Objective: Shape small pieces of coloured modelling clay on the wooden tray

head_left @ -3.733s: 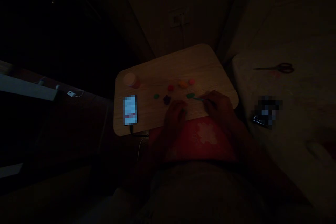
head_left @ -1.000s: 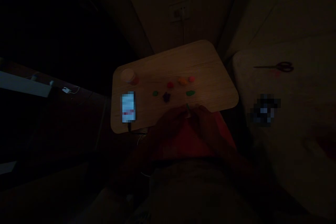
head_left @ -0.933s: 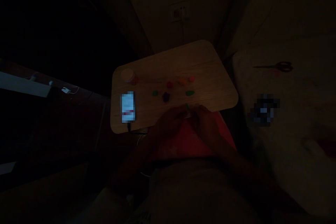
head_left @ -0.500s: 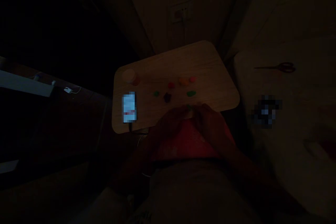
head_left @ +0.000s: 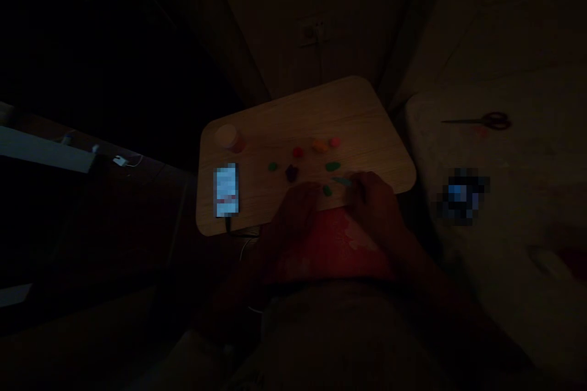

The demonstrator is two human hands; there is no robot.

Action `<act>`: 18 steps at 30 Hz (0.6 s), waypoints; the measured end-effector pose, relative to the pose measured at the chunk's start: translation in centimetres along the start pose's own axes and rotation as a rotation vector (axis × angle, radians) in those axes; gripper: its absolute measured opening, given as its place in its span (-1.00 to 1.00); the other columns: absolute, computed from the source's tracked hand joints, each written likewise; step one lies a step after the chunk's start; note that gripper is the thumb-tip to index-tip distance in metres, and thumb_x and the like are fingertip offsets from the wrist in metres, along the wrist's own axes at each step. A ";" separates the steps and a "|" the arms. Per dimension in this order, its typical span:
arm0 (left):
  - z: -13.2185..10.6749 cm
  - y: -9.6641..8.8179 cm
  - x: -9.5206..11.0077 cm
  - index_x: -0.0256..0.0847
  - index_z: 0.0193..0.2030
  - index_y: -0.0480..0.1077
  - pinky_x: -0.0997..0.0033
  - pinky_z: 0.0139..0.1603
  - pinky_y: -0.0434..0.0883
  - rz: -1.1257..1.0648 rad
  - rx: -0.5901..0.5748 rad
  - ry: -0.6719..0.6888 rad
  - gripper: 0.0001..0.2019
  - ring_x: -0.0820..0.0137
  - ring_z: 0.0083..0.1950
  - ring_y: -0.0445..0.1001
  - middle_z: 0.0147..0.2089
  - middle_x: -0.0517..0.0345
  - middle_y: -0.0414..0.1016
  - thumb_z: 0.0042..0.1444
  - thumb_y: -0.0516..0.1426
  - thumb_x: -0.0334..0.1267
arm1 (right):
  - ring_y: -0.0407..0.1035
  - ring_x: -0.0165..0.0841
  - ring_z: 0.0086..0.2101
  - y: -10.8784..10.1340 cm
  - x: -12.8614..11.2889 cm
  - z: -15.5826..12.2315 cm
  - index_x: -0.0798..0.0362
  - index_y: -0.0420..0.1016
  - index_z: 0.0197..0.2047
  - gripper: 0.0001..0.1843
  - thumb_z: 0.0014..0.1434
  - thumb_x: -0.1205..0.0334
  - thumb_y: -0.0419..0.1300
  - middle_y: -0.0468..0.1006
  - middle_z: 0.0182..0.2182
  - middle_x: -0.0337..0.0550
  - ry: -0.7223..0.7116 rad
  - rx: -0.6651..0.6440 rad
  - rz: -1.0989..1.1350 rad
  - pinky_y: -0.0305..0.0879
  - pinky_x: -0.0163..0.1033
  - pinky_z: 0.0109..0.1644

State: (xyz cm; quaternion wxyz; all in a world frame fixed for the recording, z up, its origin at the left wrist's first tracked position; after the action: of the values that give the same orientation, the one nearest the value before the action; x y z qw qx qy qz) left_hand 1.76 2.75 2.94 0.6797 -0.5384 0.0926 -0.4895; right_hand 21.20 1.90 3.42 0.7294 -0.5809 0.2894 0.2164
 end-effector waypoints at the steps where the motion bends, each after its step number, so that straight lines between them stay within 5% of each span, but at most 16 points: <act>1: 0.4 0.2 -0.1 -0.19 0.43 0.33 -0.14 0.43 0.46 -0.007 -0.005 -0.008 -0.56 0.10 0.41 0.46 0.37 -0.18 0.50 0.48 -0.03 -0.37 | 0.55 -0.08 -0.14 0.0 0.2 0.1 0.09 0.58 0.00 -0.68 0.37 0.28 0.02 0.68 -0.09 0.15 0.010 0.006 0.032 0.42 -0.05 -0.07; 8: 4.0 1.7 -0.6 -0.15 0.45 0.32 -0.09 0.37 0.46 -0.026 -0.132 -0.084 -0.55 0.13 0.21 0.54 0.18 -0.06 0.60 0.48 0.01 -0.34 | 0.54 -0.13 -0.29 -0.7 1.1 -0.1 0.02 0.50 -0.12 -0.79 0.35 0.17 0.07 0.67 -0.26 0.04 0.109 0.009 0.086 0.32 -0.12 -0.21; 12: 4.4 1.8 -1.0 -0.13 0.46 0.30 -0.09 0.31 0.48 -0.049 -0.080 -0.131 -0.56 0.11 0.15 0.54 0.09 -0.04 0.60 0.49 0.08 -0.21 | 0.52 -0.15 -0.30 -1.4 1.3 0.0 -0.02 0.52 -0.20 -0.80 0.35 0.07 0.15 0.69 -0.27 -0.02 0.121 0.016 0.006 0.25 -0.15 -0.24; 18: 3.7 1.7 -1.4 -0.16 0.37 0.33 -0.08 0.31 0.49 -0.039 -0.009 -0.156 -0.59 0.10 0.18 0.52 0.14 -0.08 0.56 0.46 0.15 -0.14 | 0.51 -0.10 -0.16 0.8 -0.5 2.0 0.01 0.58 -0.17 -0.78 0.37 0.12 0.14 0.69 -0.18 0.05 -0.096 -0.085 -0.090 0.27 -0.12 -0.16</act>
State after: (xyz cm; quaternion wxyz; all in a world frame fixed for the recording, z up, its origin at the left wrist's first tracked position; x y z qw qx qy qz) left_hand 4.43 6.07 2.48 0.6725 -0.5798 0.0309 -0.4589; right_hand 20.60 4.01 3.48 0.7260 -0.6128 0.2184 0.2231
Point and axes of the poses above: each hand's wrist, its own z-axis towards the middle knuckle, its own y-axis out of the palm, x = y × z, the point moved 9 cm from there along z, towards the middle knuckle
